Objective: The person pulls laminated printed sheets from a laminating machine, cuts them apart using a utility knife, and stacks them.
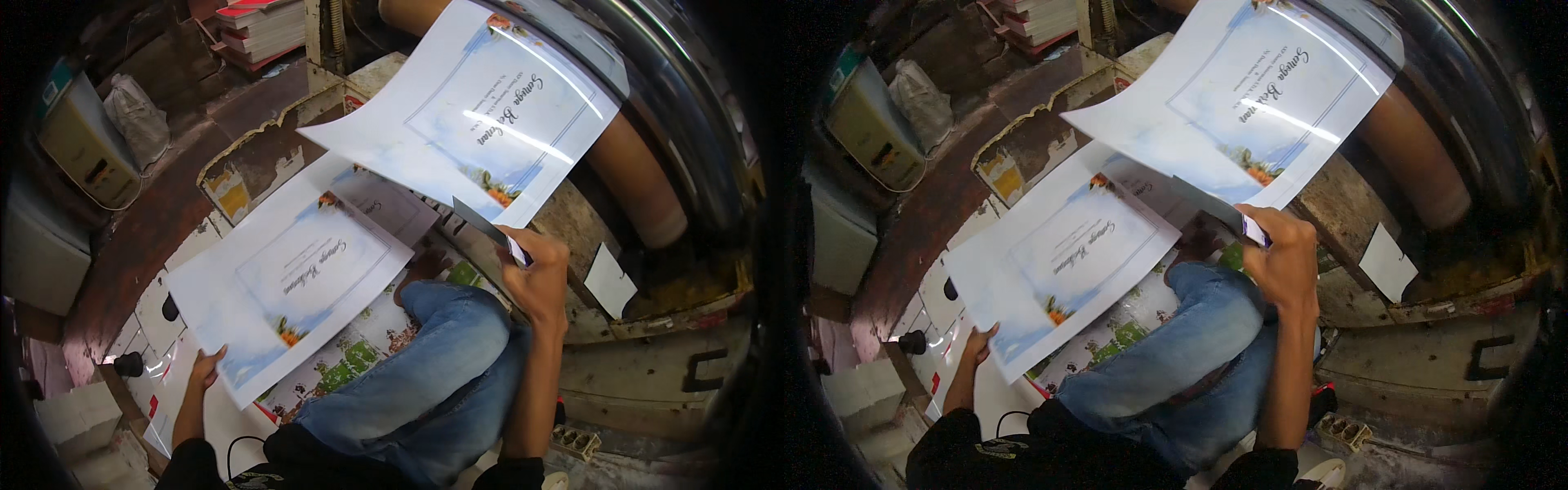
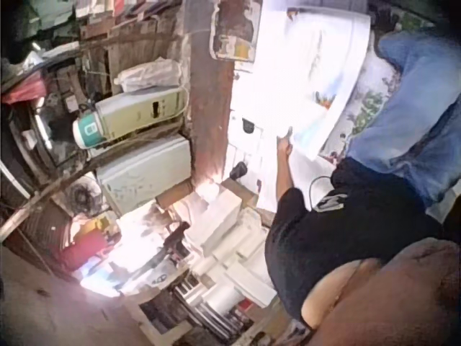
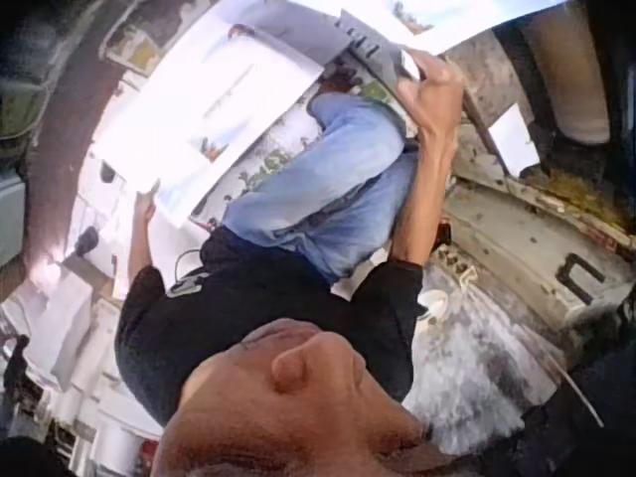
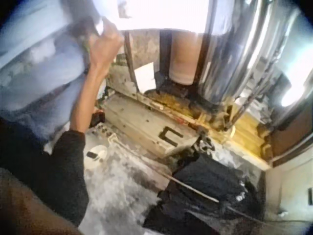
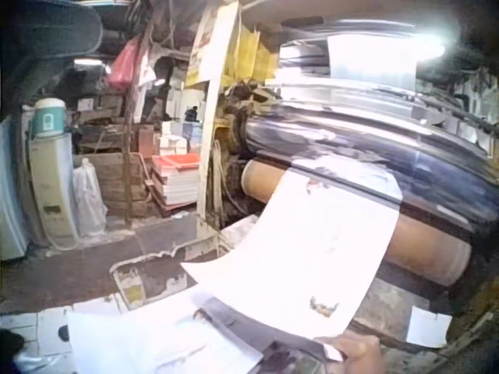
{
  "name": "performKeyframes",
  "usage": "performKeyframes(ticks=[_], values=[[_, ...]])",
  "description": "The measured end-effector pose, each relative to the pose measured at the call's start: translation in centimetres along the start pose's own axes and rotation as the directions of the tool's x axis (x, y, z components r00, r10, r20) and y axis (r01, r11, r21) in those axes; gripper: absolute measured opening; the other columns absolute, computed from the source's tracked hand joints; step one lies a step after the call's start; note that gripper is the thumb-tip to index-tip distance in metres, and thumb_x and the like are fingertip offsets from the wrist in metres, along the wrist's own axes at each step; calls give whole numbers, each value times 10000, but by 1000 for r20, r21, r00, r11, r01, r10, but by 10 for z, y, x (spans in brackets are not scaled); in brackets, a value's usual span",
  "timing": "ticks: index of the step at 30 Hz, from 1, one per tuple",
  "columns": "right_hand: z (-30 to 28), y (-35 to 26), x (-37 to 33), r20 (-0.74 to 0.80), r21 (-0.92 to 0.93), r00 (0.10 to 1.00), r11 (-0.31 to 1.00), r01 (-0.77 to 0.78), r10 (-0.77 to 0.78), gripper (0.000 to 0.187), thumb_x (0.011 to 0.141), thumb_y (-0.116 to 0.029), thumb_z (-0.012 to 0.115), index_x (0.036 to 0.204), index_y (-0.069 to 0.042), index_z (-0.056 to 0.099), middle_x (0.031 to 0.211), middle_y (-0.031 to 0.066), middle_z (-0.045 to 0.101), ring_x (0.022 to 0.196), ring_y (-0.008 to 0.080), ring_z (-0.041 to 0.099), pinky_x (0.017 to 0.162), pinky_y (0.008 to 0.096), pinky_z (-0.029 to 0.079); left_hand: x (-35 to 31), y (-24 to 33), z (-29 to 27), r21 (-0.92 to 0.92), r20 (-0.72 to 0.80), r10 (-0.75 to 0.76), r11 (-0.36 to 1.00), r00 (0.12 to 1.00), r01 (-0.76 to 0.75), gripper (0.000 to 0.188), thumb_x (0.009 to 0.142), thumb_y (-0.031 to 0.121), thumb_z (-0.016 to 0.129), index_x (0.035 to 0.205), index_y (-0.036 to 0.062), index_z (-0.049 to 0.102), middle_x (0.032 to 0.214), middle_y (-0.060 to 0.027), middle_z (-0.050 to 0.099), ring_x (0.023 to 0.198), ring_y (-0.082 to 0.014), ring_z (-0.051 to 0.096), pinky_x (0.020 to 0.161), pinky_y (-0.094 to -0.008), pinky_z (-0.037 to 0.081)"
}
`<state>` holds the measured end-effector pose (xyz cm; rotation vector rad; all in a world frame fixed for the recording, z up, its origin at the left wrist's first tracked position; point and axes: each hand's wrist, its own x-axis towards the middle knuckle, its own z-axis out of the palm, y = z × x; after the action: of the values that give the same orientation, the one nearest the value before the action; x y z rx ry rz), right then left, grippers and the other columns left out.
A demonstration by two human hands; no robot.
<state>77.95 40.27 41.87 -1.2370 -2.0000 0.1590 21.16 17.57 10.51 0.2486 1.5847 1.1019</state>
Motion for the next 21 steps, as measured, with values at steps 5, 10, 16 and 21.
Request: performKeyframes(ticks=[5, 10, 16, 21], values=[[-51, -90, -7, 49, -32, 993, 994, -107, 108, 373, 658, 49, 603, 1002, -37, 717, 859, 184, 693, 750, 307, 685, 668, 334, 523, 29, 28, 69, -95, 33, 91, 992, 995, -87, 451, 868, 96, 712, 1254, 4, 499, 1151, -119, 608, 968, -219, 627, 819, -339, 566], [-132, -183, -20, 180, 70, 983, 996, -52, 39, 468, 611, 25, 623, 1065, -55, 703, 938, 160, 707, 800, 280, 705, 686, 341, 542, 36, 33, 68, -182, 86, 29, 983, 996, -13, 456, 847, 58, 724, 1233, 4, 486, 1081, -137, 628, 876, -231, 651, 715, -358, 589], [-136, -166, -35, 387, 215, 921, 976, -35, -52, 587, 572, -14, 721, 1154, -66, 668, 1061, 128, 704, 814, 234, 714, 677, 323, 577, -18, 68, 146, 654, 81, 716, 487, 694, -579, 755, 676, 134, 864, 1290, 1, 445, 1184, -144, 594, 1051, -266, 601, 853, -387, 534], [-124, -145, -43, 555, 165, 818, 983, 74, -155, 657, 627, -114, 740, 1269, -140, 603, 1174, 34, 671, 844, 195, 706, 607, 344, 552, -187, 164, 298, -311, 572, 83, 943, 816, 122, 715, 820, 328, 748, 1371, 19, 414, 1227, -129, 580, 1163, -279, 537, 973, -404, 468]])
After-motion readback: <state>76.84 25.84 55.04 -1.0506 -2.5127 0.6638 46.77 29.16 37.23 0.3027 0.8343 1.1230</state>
